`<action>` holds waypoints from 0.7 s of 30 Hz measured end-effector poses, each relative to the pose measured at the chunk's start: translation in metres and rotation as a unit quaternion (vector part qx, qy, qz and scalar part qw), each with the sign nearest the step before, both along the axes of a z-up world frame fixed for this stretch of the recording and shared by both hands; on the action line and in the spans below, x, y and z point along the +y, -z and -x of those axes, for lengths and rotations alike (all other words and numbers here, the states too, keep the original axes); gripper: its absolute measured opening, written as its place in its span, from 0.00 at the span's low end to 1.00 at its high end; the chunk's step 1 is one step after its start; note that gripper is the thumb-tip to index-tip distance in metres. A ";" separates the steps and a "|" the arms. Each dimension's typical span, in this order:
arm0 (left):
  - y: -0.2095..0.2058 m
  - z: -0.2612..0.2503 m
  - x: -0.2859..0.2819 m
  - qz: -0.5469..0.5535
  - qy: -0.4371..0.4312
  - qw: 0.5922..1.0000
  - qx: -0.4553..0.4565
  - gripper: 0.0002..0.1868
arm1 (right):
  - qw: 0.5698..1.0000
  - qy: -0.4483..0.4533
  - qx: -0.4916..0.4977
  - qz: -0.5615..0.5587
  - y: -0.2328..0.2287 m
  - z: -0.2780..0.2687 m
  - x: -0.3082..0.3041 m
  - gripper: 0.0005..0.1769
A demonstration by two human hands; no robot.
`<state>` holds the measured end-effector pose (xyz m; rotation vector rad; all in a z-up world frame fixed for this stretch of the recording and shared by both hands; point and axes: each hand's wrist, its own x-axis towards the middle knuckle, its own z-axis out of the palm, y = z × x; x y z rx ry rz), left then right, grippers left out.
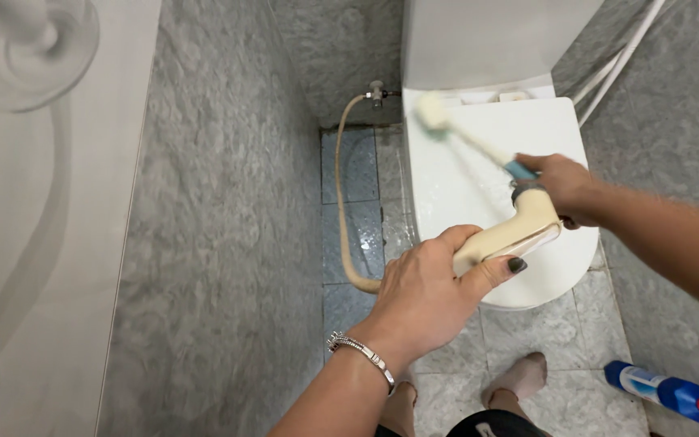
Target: The person cleans a toilet by scrubbing the bowl and lid with a brush and spraying water from a handheld bidet sprayer.
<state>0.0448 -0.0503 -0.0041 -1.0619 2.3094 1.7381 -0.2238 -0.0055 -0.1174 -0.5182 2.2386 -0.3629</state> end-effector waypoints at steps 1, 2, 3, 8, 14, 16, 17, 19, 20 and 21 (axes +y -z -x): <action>0.000 0.000 0.000 -0.001 -0.003 1.000 -0.002 0.32 | 0.998 0.052 0.020 -0.017 -0.002 0.001 -0.001 0.38; 0.001 0.001 0.000 -0.003 -0.004 1.000 0.002 0.32 | 0.998 0.048 0.018 -0.018 -0.001 0.002 -0.002 0.38; 0.003 0.001 0.000 -0.006 -0.005 1.000 0.005 0.32 | 0.994 0.108 0.016 -0.005 0.002 0.004 -0.002 0.30; 0.009 0.004 0.004 0.003 0.003 1.000 0.002 0.30 | 0.991 0.121 0.052 0.012 0.014 -0.009 0.029 0.40; 0.007 0.009 0.009 -0.005 0.003 1.000 -0.013 0.28 | 0.984 -0.165 0.062 0.039 0.019 -0.018 0.051 0.44; 0.005 0.009 0.009 -0.001 -0.006 1.000 -0.013 0.28 | 0.999 0.016 0.020 -0.028 0.015 -0.011 0.052 0.42; 0.004 0.008 0.008 -0.009 -0.006 1.000 -0.017 0.28 | 0.999 0.011 0.018 -0.028 0.016 -0.010 0.051 0.42; 0.004 0.005 0.008 -0.016 -0.009 1.000 -0.020 0.27 | 0.983 0.183 0.019 0.013 0.019 -0.005 0.049 0.25; 0.004 0.004 0.008 -0.009 -0.014 1.000 -0.022 0.27 | 0.983 0.181 0.019 0.014 0.022 -0.005 0.050 0.25; 0.003 0.004 0.008 -0.002 -0.016 1.000 -0.022 0.26 | 0.983 0.179 0.048 0.003 0.025 -0.006 0.054 0.29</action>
